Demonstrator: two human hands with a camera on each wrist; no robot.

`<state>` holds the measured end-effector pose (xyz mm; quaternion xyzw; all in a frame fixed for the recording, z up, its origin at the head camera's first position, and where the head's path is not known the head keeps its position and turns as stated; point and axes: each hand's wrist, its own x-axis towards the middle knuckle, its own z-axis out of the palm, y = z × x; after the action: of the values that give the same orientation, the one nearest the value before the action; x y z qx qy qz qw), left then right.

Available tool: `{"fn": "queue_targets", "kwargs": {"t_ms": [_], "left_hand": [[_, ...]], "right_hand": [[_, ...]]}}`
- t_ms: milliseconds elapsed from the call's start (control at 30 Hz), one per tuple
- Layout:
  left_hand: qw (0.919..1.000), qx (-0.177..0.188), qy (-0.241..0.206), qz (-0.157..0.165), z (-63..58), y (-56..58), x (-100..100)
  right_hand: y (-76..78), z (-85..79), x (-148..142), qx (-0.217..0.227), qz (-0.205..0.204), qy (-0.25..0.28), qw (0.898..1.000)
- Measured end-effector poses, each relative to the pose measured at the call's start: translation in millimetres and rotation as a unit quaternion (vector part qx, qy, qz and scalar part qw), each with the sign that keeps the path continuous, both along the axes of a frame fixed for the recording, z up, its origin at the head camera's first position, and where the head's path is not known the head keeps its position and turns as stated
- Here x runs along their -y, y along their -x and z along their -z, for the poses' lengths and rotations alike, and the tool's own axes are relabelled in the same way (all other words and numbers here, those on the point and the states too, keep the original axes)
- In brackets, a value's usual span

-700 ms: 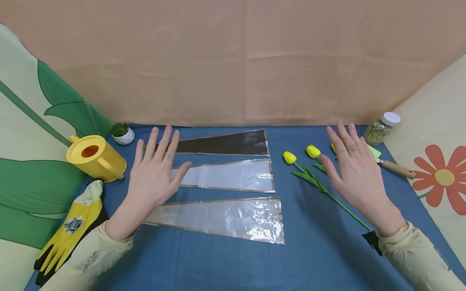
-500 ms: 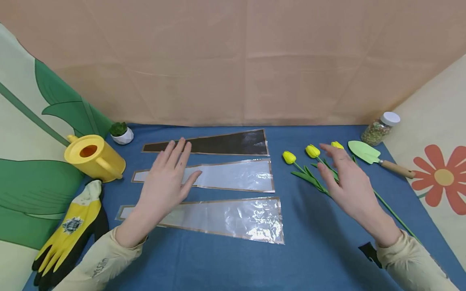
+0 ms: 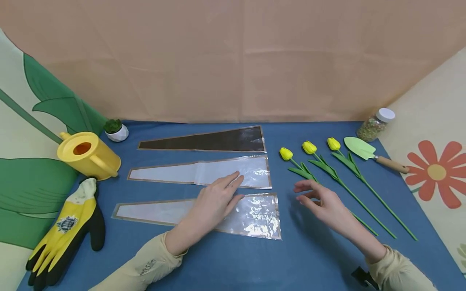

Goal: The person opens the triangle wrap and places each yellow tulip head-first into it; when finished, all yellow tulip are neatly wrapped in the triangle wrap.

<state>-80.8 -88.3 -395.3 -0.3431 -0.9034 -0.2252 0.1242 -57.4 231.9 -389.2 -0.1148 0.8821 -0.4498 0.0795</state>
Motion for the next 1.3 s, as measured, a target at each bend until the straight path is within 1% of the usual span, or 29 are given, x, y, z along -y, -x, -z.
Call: {"fn": "queue_targets", "kwargs": {"t_ms": [100, 200, 267, 400, 467, 533, 700, 767, 833, 1000, 1133, 1200, 1300], "left_hand": [[0.9986, 0.045, -0.012, 0.025, 6.6, 0.3, -15], [0.9947, 0.088, -0.028, 0.046, 11.6, 0.0, -27], [0.9925, 0.105, -0.037, 0.049, 13.4, -0.4, -34], [0.9865, 0.137, -0.078, 0.045, 10.8, -1.7, -45], [0.9819, 0.156, -0.097, 0.045, 9.2, -2.3, -50], [0.9755, 0.181, -0.116, 0.047, 9.7, -2.9, -53], [0.9573, 0.244, -0.145, 0.057, 17.3, -2.5, -55], [0.9518, 0.261, -0.149, 0.061, 20.9, -1.1, -55], [0.9488, 0.270, -0.151, 0.064, 24.3, 0.6, -54], [0.9520, 0.263, -0.135, 0.079, 32.4, 4.2, -50], [0.9524, 0.263, -0.122, 0.095, 34.6, 5.2, -47], [0.9522, 0.265, -0.117, 0.096, 35.4, 5.5, -46], [0.9527, 0.269, -0.109, 0.091, 37.0, 5.7, -45]], "right_hand": [[0.0, 6.7, 0, 0.040, -0.014, 0.044, 0.998], [0.0, 12.5, 0, 0.074, -0.022, 0.074, 0.994], [0.1, 15.4, 0, 0.098, -0.024, 0.088, 0.991], [0.3, 18.8, -1, 0.138, -0.021, 0.108, 0.984], [0.4, 20.2, 0, 0.146, -0.023, 0.111, 0.983], [0.3, 21.4, 1, 0.153, -0.029, 0.116, 0.981], [-0.9, 25.4, 5, 0.171, -0.043, 0.130, 0.976], [-1.5, 27.4, 6, 0.176, -0.046, 0.134, 0.974], [-2.4, 29.1, 7, 0.180, -0.049, 0.136, 0.973], [-3.7, 31.5, 9, 0.191, -0.048, 0.139, 0.971], [-3.6, 31.6, 9, 0.198, -0.051, 0.142, 0.969], [-3.6, 31.0, 10, 0.202, -0.053, 0.142, 0.968], [-3.6, 30.6, 11, 0.211, -0.051, 0.142, 0.966]]}}
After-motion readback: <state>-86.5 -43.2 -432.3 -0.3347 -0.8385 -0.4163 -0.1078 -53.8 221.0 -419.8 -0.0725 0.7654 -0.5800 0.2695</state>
